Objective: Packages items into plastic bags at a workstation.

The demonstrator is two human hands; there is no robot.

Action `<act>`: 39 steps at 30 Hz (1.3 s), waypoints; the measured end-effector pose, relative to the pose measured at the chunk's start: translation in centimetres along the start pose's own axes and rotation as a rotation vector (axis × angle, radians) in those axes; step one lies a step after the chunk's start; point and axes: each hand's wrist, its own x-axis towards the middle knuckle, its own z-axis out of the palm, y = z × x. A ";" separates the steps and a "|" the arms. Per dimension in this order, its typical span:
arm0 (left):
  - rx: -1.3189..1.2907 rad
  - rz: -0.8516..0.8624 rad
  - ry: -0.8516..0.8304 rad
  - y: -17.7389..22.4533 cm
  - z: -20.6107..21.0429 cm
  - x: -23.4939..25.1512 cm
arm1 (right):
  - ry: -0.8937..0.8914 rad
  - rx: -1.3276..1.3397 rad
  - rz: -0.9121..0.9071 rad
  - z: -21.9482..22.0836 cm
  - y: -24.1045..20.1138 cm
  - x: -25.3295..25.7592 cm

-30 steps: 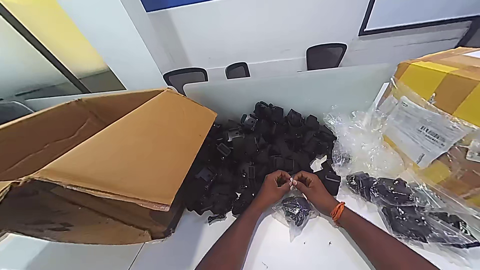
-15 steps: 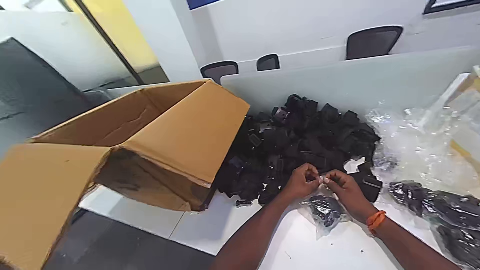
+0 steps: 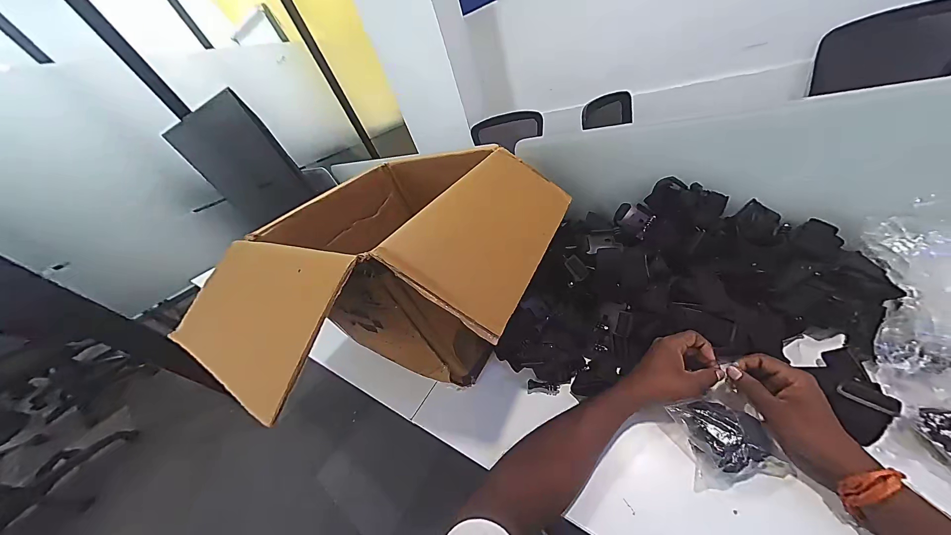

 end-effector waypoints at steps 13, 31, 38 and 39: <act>-0.014 -0.041 0.017 -0.5 -0.1 0.3 | -0.080 0.055 -0.003 -0.9 -0.3 0.0; -0.091 -0.045 0.078 -0.3 -0.4 0.2 | -0.130 0.146 0.054 -1.3 -0.8 -0.1; -0.112 -0.062 0.015 0.0 -0.5 0.1 | -0.040 0.171 -0.027 -1.4 -0.6 -0.3; -0.107 -0.064 0.014 0.1 -0.5 0.1 | -0.036 0.166 -0.030 -1.4 -0.6 -0.3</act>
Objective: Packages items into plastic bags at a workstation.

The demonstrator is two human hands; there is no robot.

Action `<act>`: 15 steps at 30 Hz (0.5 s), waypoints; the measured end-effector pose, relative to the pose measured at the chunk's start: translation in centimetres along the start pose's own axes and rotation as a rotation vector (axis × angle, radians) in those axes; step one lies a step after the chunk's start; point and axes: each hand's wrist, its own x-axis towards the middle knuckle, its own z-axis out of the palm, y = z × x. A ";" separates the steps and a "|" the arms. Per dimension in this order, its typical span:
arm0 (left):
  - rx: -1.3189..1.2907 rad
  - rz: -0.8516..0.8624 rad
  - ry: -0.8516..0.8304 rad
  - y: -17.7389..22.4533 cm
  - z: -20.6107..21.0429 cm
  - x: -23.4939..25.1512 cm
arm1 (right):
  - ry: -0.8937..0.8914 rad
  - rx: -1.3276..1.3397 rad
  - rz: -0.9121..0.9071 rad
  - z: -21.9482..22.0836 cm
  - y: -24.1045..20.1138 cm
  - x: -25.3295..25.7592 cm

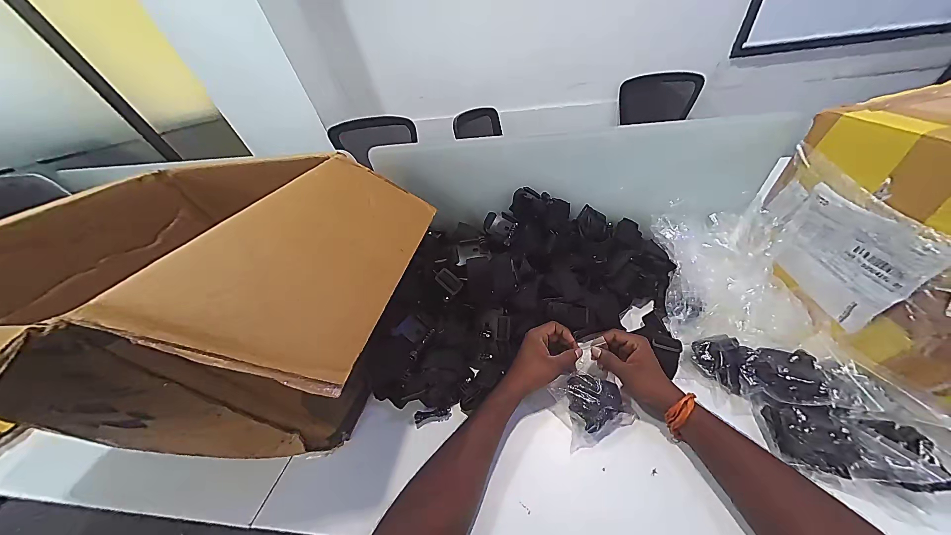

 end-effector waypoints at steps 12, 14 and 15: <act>0.023 0.077 -0.048 0.4 0.6 -0.3 | -0.067 -0.012 -0.017 0.2 -0.3 -0.3; 0.054 0.064 -0.079 0.5 0.2 -0.3 | 0.014 -0.011 -0.043 0.0 -0.2 -0.1; 0.060 0.039 -0.080 0.5 0.1 -0.2 | 0.063 -0.008 -0.051 -0.1 -0.2 0.1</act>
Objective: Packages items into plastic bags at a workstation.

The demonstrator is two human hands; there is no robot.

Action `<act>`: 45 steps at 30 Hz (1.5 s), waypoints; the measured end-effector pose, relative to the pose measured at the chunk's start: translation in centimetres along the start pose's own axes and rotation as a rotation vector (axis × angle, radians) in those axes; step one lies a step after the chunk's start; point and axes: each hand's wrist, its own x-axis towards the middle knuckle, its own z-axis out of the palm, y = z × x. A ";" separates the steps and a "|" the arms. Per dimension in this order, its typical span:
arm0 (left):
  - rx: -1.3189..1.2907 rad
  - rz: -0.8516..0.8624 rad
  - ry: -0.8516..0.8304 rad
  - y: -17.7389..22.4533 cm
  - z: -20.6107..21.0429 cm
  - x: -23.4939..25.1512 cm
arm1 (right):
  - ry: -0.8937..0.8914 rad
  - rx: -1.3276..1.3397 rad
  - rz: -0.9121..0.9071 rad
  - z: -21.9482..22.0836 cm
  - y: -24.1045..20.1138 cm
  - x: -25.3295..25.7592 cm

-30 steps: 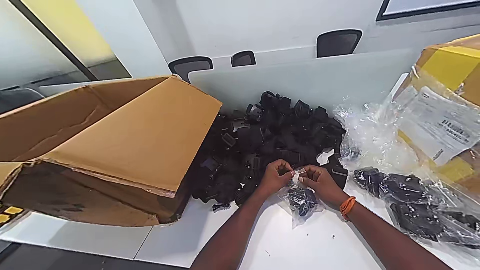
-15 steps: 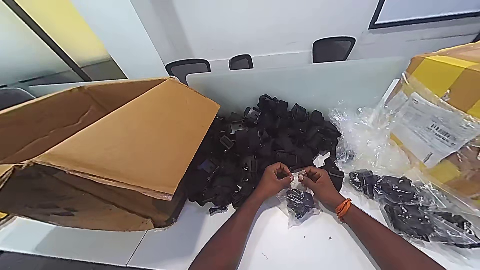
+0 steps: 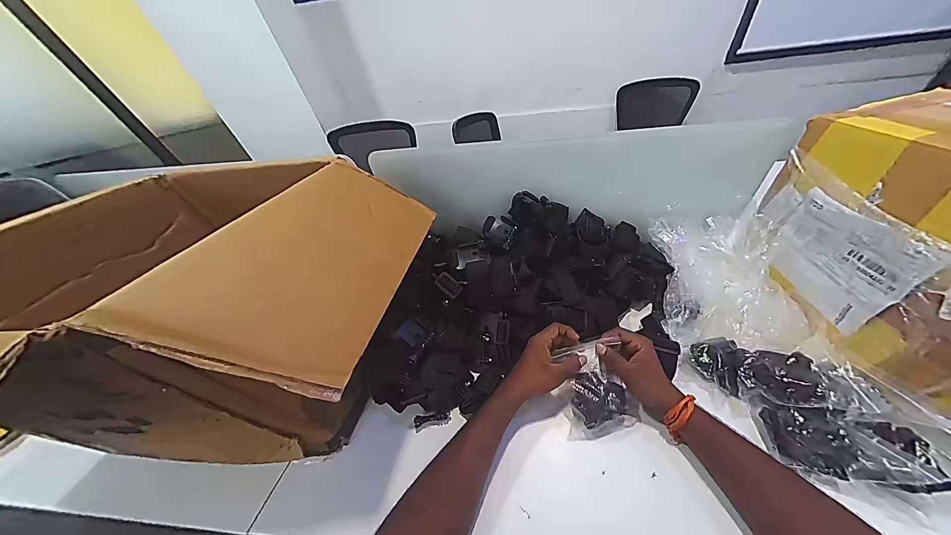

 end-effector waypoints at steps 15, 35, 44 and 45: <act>0.028 -0.340 -0.121 0.8 0.1 -0.2 | -0.301 -0.010 0.255 -1.5 -1.0 0.4; 0.213 -0.112 -0.096 -0.2 0.7 -0.5 | -0.284 -0.044 0.115 -1.1 0.0 0.2; 0.402 -0.046 -0.145 0.1 0.9 -0.6 | -0.258 -0.101 0.090 -0.8 -0.7 0.6; 0.402 -0.044 -0.137 0.1 0.8 -0.6 | -0.248 -0.097 0.097 -0.7 -0.6 0.6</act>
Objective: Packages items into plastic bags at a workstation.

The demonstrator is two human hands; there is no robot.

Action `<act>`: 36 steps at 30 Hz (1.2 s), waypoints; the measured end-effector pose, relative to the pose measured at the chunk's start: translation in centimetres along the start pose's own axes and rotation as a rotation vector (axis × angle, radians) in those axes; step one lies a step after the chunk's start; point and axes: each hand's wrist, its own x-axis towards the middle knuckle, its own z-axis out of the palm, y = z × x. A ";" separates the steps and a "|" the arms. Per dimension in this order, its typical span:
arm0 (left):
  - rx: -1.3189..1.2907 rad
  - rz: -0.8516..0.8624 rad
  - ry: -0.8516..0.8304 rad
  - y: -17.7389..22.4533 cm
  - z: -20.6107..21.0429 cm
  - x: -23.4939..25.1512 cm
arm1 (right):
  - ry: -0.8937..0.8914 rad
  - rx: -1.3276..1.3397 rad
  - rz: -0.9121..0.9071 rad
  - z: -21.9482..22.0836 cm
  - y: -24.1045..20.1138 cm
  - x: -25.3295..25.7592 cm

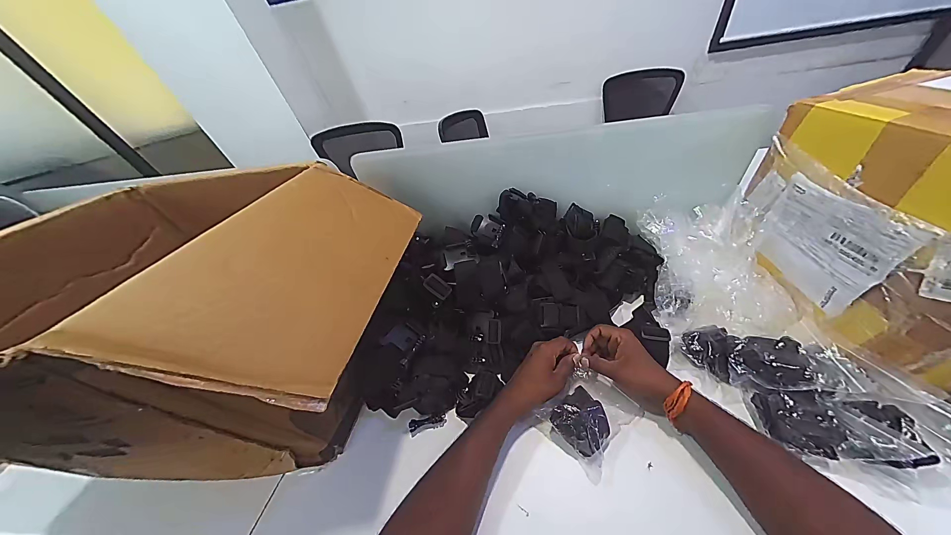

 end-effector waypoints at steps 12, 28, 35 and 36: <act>-0.216 -0.068 -0.007 -0.1 -0.2 0.1 | 0.008 0.013 -0.018 -0.2 -0.1 0.0; -0.271 0.006 0.110 -0.9 -0.4 0.2 | -0.028 0.058 -0.047 -0.4 -0.2 -0.1; -0.303 -0.038 0.154 -0.9 -0.5 0.3 | -0.063 -0.031 0.045 -1.0 -0.2 -0.4; -0.309 -0.036 0.159 -0.8 -0.5 0.3 | -0.072 -0.039 0.041 -1.1 -0.2 -0.4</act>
